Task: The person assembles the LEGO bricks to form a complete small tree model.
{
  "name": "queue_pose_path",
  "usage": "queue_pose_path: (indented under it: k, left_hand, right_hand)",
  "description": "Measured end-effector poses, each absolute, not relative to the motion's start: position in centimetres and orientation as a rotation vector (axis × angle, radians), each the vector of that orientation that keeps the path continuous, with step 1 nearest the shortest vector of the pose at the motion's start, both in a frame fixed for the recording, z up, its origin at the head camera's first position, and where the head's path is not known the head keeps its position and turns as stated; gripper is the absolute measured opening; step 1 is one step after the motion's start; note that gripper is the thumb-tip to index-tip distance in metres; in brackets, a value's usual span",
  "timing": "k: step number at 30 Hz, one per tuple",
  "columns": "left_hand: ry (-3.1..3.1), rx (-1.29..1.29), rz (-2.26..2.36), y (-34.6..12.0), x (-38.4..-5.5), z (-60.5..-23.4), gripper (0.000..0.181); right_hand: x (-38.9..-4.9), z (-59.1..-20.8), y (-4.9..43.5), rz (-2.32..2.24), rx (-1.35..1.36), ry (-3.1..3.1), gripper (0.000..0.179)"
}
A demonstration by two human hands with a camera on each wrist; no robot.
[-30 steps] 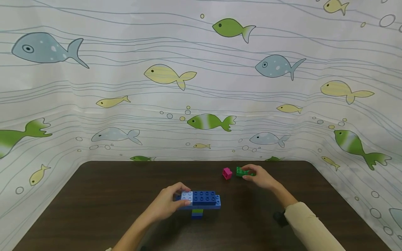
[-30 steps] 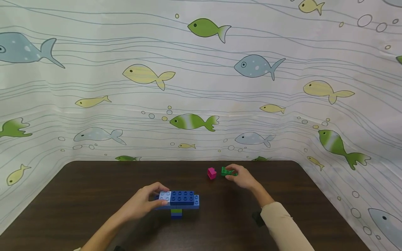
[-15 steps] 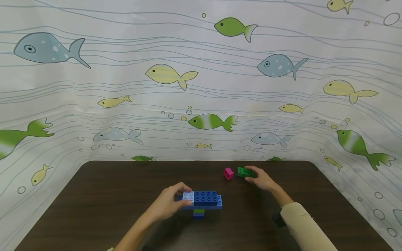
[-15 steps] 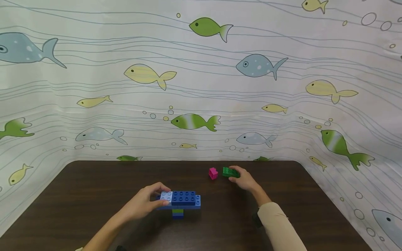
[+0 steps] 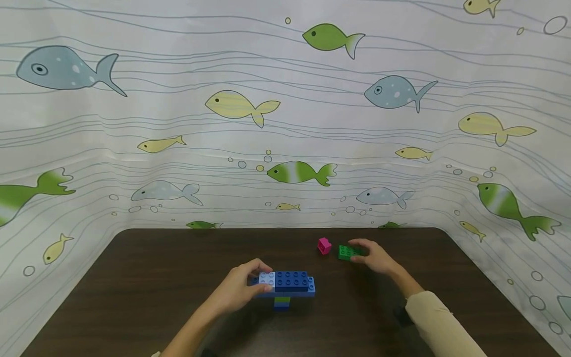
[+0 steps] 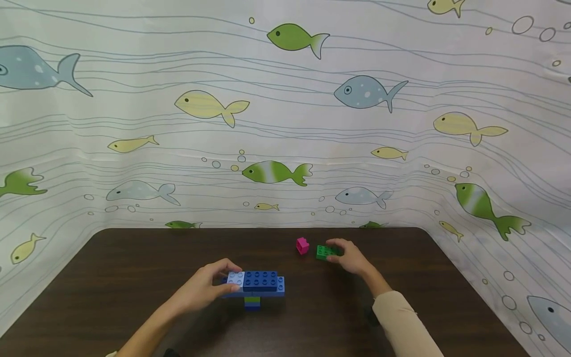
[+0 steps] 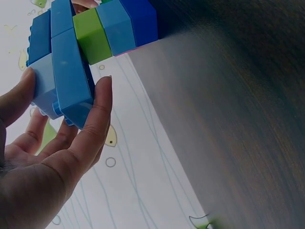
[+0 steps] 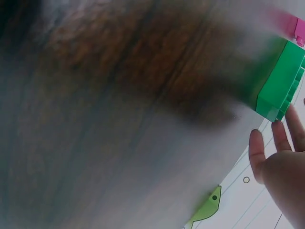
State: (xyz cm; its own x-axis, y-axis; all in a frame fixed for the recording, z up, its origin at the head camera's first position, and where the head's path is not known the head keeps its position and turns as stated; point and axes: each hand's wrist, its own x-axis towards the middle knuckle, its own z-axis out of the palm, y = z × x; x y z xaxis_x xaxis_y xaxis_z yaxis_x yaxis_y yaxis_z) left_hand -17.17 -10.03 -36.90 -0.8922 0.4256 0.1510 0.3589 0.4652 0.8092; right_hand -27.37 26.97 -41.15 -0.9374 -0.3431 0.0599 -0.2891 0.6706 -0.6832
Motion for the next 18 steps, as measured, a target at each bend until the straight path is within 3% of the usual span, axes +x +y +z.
queue_pose_path:
  k: [18]
  left_hand:
    - [2.617, 0.702, 1.429, -10.1, -17.3, -37.1, 0.026]
  right_hand:
    - [-26.0, -41.3, 26.7, -0.958, -0.519, 2.847, 0.036]
